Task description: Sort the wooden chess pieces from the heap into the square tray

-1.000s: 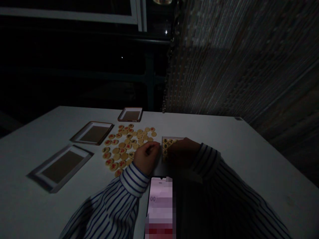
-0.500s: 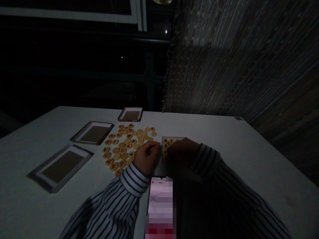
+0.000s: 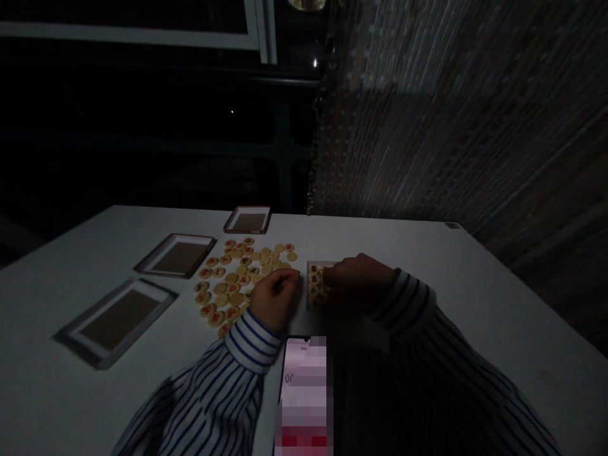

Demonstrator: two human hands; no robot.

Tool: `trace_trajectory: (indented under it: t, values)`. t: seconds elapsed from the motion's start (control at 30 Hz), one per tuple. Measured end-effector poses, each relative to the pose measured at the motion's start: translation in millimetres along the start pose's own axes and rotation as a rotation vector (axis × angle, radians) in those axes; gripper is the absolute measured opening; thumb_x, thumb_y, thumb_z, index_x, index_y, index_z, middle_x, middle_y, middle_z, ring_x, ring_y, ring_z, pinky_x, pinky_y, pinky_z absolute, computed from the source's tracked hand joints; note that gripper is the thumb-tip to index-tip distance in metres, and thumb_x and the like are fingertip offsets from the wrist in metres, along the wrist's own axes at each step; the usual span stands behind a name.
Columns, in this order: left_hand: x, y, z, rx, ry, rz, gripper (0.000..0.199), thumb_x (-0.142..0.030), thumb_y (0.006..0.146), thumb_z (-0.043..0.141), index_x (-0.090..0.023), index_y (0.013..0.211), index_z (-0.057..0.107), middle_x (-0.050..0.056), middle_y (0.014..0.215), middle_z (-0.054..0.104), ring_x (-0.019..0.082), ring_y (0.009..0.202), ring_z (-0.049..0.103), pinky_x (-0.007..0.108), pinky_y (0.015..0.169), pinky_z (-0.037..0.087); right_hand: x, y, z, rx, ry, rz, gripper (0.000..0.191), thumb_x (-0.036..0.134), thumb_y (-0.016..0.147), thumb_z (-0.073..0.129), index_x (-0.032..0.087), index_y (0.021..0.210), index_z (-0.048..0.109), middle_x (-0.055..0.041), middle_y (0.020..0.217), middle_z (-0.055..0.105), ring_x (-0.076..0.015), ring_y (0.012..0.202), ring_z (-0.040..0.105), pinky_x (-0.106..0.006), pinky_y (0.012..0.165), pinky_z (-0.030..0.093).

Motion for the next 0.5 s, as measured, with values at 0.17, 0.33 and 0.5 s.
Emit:
trace_trajectory:
  t: [0.17,0.33,0.5]
  values:
    - [0,3,-7.5,-0.038,-0.048,-0.053,0.029,-0.039,0.066,0.057,-0.014,0.080,0.064,0.005,0.074,0.065,0.017,0.069,0.059,0.030,0.066,0.048,-2,0,1,-0.040,0.006,0.015,0.027,0.037,0.075,0.045,0.021,0.093,0.056,-0.0085,0.085,0.064,-0.0219,0.078,0.060,-0.033,0.065,0.041]
    - [-1,6,-12.9,-0.042,-0.181,-0.102,0.036,-0.042,0.064,0.060,-0.011,0.082,0.062,0.007,0.076,0.065,0.017,0.066,0.060,0.030,0.060,0.049,-4,-1,-1,-0.157,0.011,0.023,0.025,0.034,0.077,0.040,0.020,0.092,0.056,-0.0080,0.087,0.064,-0.0212,0.080,0.058,-0.034,0.068,0.038]
    - [-3,12,-22.1,-0.105,-0.108,-0.039,0.033,-0.040,0.064,0.060,-0.013,0.081,0.063,0.007,0.079,0.066,0.018,0.073,0.060,0.031,0.068,0.049,-5,-6,-10,-0.237,0.031,0.051,0.028,0.033,0.078,0.040,0.020,0.097,0.056,-0.0083,0.091,0.063,-0.0220,0.085,0.056,-0.035,0.070,0.036]
Point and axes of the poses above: each hand's wrist, its own y-axis towards the middle knuckle, its own z-axis out of the palm, x = y × z, the point moved 2 cm from there along y, towards the middle knuckle
